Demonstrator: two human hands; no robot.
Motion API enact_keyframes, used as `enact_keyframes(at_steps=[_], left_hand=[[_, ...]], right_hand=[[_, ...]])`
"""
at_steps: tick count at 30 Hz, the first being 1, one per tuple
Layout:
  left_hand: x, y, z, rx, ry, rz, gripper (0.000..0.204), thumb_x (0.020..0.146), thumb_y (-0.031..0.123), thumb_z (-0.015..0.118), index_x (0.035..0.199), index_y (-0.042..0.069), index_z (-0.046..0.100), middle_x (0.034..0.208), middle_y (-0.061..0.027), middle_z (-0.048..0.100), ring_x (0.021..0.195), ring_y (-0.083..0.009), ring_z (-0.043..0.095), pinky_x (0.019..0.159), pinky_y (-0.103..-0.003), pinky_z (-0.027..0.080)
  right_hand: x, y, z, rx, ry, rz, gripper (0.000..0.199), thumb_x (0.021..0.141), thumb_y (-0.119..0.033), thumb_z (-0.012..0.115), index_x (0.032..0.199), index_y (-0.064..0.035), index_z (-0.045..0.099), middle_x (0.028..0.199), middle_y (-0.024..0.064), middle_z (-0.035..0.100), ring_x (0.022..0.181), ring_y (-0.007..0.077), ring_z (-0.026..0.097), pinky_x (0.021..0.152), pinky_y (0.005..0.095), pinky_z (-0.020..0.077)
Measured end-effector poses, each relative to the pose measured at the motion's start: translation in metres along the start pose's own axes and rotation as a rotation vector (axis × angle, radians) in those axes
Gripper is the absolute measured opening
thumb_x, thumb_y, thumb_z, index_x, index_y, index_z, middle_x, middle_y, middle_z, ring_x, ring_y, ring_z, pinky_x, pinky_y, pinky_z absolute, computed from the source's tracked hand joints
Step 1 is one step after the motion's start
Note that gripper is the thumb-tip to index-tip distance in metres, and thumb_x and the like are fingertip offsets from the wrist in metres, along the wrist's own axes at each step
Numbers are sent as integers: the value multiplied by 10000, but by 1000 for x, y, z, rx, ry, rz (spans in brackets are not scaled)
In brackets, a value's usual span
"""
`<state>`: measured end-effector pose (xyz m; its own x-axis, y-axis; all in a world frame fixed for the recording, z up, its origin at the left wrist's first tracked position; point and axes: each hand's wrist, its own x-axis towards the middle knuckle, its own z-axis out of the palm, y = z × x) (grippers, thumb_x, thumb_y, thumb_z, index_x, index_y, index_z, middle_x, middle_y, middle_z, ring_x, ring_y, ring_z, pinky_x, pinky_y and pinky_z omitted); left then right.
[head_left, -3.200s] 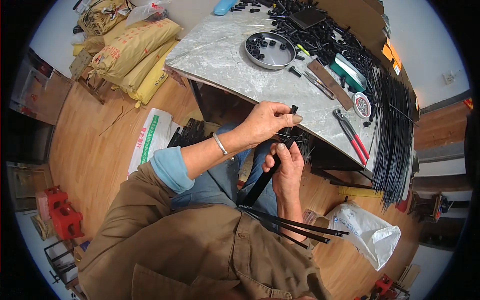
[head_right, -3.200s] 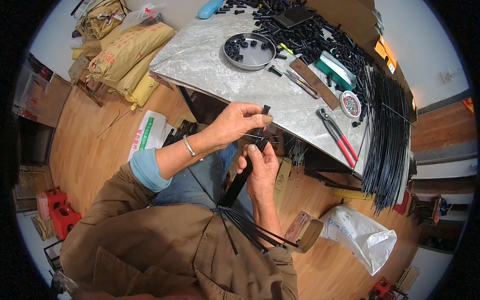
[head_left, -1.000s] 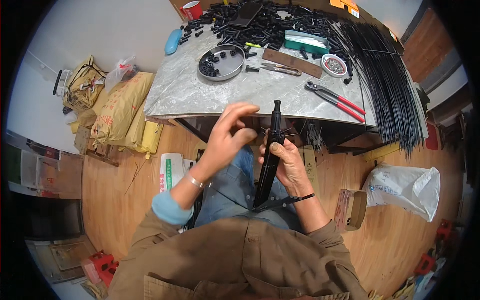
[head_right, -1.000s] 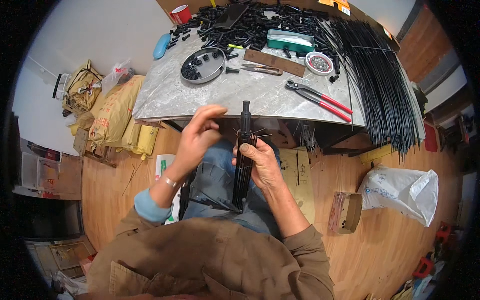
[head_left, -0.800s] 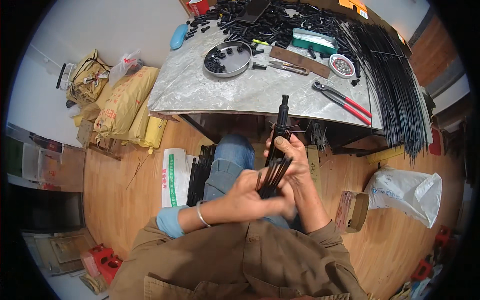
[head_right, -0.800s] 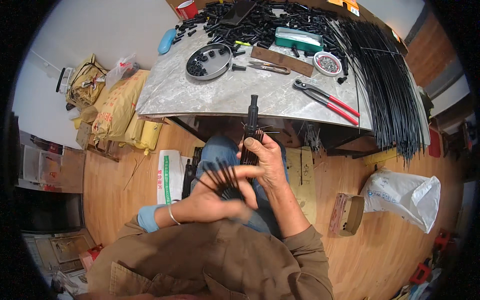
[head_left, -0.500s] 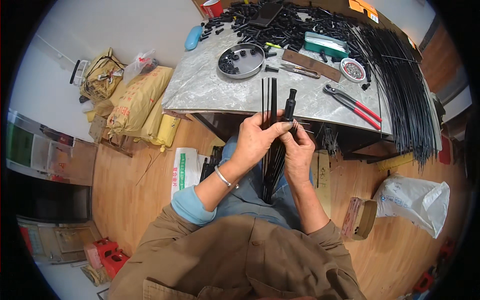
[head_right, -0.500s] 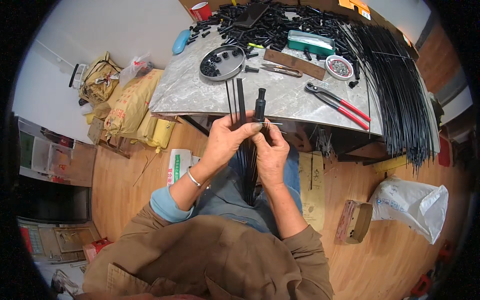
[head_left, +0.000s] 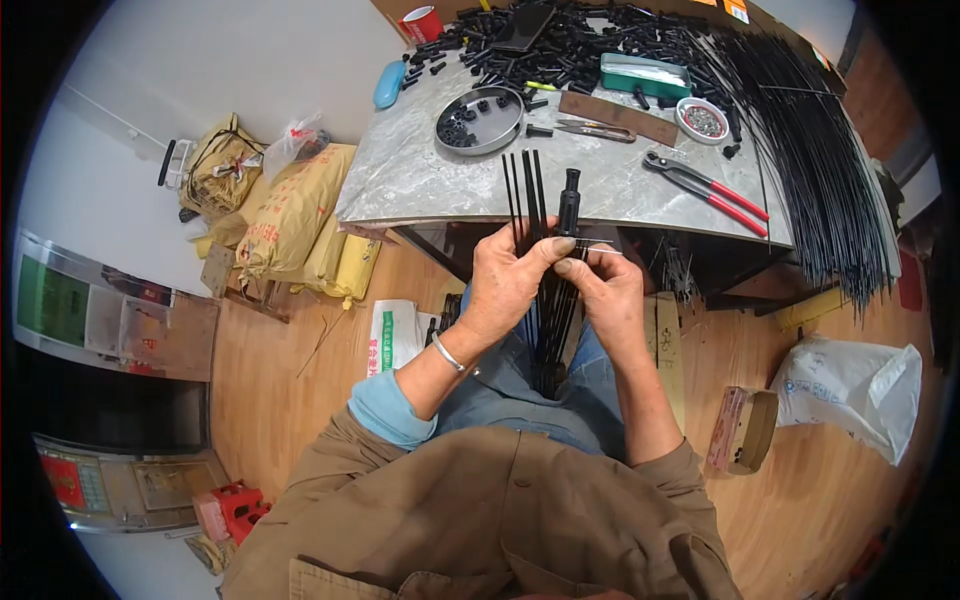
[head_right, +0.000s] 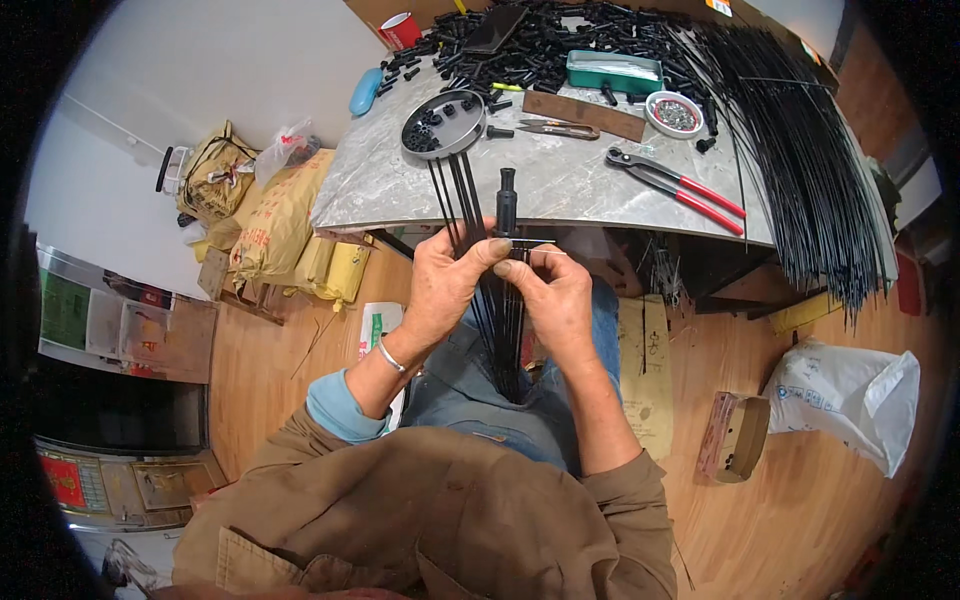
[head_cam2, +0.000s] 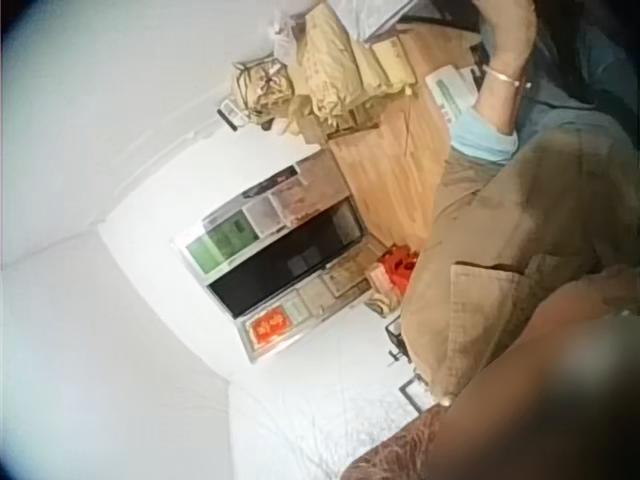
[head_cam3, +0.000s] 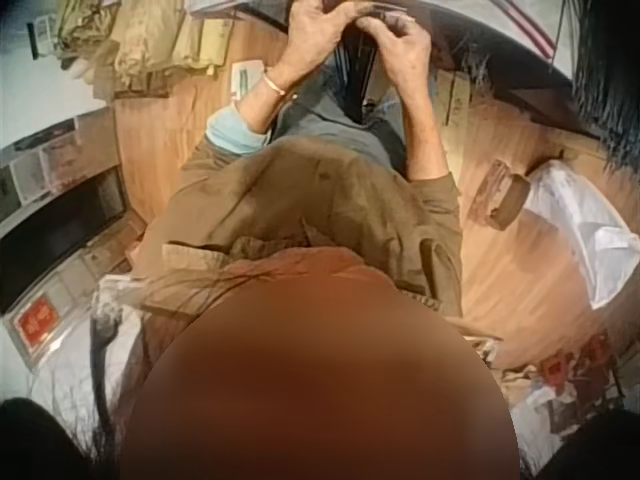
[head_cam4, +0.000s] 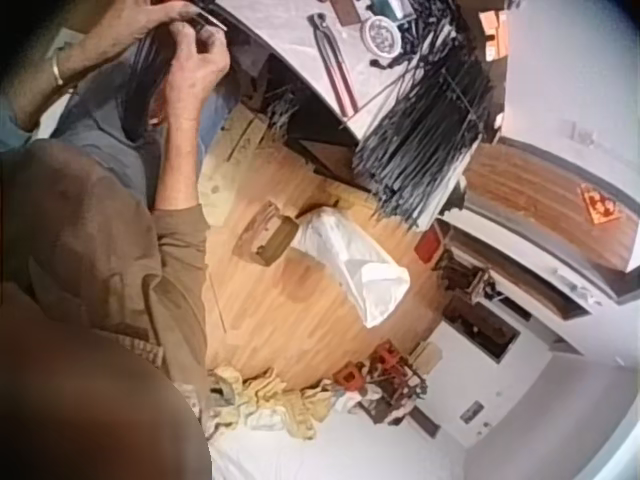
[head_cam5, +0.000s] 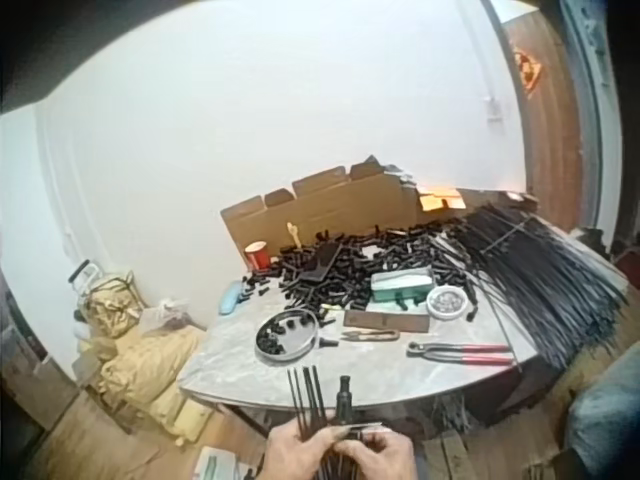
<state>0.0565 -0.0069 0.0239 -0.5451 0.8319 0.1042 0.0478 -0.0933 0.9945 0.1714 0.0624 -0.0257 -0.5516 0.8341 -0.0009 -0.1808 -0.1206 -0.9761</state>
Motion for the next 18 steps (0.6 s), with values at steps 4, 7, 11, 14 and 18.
enact_keyframes(at_steps=[4, 7, 11, 14, 18], left_hand=[[-4, -1, -2, 35, -17, 42, 272, 845, 111, 701, 1073, -17, 624, 908, -18, 663, 815, -68, 587, 745, -216, 483], [-7, 1, 0, 71, -4, 49, 266, 847, 100, 694, 1080, -11, 625, 917, -18, 666, 823, -68, 588, 758, -216, 482], [-9, 2, 0, 47, 1, 46, 254, 852, 101, 687, 1074, -9, 631, 922, -20, 670, 825, -70, 591, 761, -221, 485], [-7, -3, -4, 65, 46, 66, 274, 848, 139, 703, 1050, -33, 637, 860, -5, 661, 779, -48, 566, 703, -208, 485], [-6, -5, -6, -112, 19, -10, 261, 859, 150, 698, 1055, -12, 643, 894, 9, 655, 795, -51, 565, 732, -208, 479]], right_hand=[[8, -9, -14, 28, -165, 59, 162, 812, -198, 742, 801, -74, 638, 717, -54, 578, 654, 38, 512, 586, 183, 407], [13, -3, -19, 125, -265, 201, 193, 817, -247, 737, 779, -93, 627, 705, -64, 564, 623, 37, 492, 560, 189, 394], [15, -7, -15, 221, -286, 307, 204, 815, -254, 741, 757, -107, 612, 700, -73, 551, 627, 26, 476, 544, 197, 390], [12, -10, -6, 172, -249, 266, 235, 794, -264, 759, 726, -101, 604, 662, -73, 529, 592, 24, 454, 516, 197, 364], [11, -7, -7, 149, -233, 238, 249, 773, -265, 778, 707, -90, 613, 622, -71, 516, 540, 29, 427, 486, 199, 334]])
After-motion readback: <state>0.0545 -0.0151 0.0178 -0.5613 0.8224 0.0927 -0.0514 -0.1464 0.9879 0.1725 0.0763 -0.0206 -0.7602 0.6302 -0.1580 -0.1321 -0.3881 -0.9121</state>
